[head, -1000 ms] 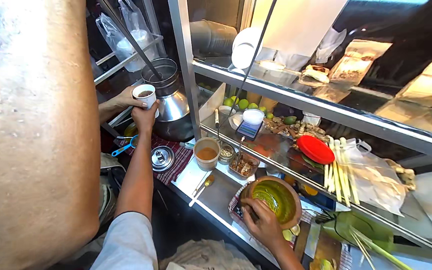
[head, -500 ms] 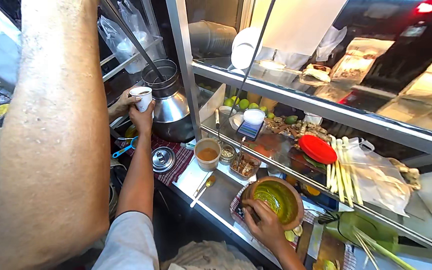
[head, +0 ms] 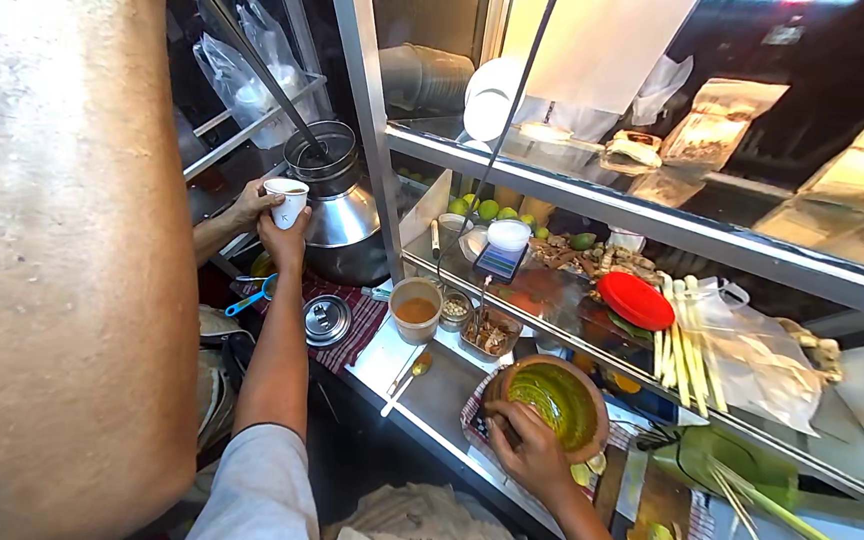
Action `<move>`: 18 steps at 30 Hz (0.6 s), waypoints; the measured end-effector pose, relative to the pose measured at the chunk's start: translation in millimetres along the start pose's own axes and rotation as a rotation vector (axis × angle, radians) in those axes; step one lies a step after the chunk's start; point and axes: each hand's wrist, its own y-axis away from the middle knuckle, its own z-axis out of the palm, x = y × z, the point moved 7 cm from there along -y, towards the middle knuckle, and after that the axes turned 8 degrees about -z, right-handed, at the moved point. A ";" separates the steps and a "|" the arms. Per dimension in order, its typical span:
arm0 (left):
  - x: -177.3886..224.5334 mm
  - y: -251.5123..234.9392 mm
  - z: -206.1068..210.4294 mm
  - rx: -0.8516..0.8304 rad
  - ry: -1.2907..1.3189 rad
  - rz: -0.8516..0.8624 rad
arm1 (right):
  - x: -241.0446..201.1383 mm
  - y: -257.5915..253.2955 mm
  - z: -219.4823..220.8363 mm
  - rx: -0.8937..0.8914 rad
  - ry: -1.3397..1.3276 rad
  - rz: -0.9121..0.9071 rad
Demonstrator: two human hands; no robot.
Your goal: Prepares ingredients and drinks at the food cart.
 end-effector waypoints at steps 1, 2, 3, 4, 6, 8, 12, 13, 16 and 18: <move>-0.6 0.7 -0.2 0.001 -0.003 -0.002 | 0.2 0.0 0.3 -0.002 0.001 0.001; -1.1 0.9 -0.3 0.002 0.000 -0.001 | 0.4 -0.1 0.4 -0.003 0.001 0.002; -1.9 0.9 -0.3 0.003 -0.001 -0.005 | 0.4 -0.1 0.4 -0.005 -0.001 0.001; -2.6 1.4 -0.9 0.003 -0.003 -0.020 | 0.4 0.0 0.4 -0.006 0.000 0.001; -4.6 2.8 -3.1 0.015 0.012 -0.068 | 0.4 -0.2 0.9 -0.008 0.000 0.000; -5.3 4.3 -5.2 0.034 0.023 -0.091 | 0.1 -0.7 0.8 -0.010 0.002 -0.002; -8.3 8.1 -8.1 0.060 0.065 -0.090 | 0.3 -0.5 1.1 -0.007 0.011 -0.006; -10.3 9.9 -9.1 0.065 0.079 -0.095 | 0.2 -0.4 1.1 -0.005 0.014 -0.008; -15.3 21.9 -14.7 0.065 0.135 -0.141 | 0.4 -0.4 0.8 -0.005 0.018 -0.002; -18.1 34.0 -20.6 0.063 0.182 -0.176 | 0.2 -0.6 0.9 -0.006 0.014 0.000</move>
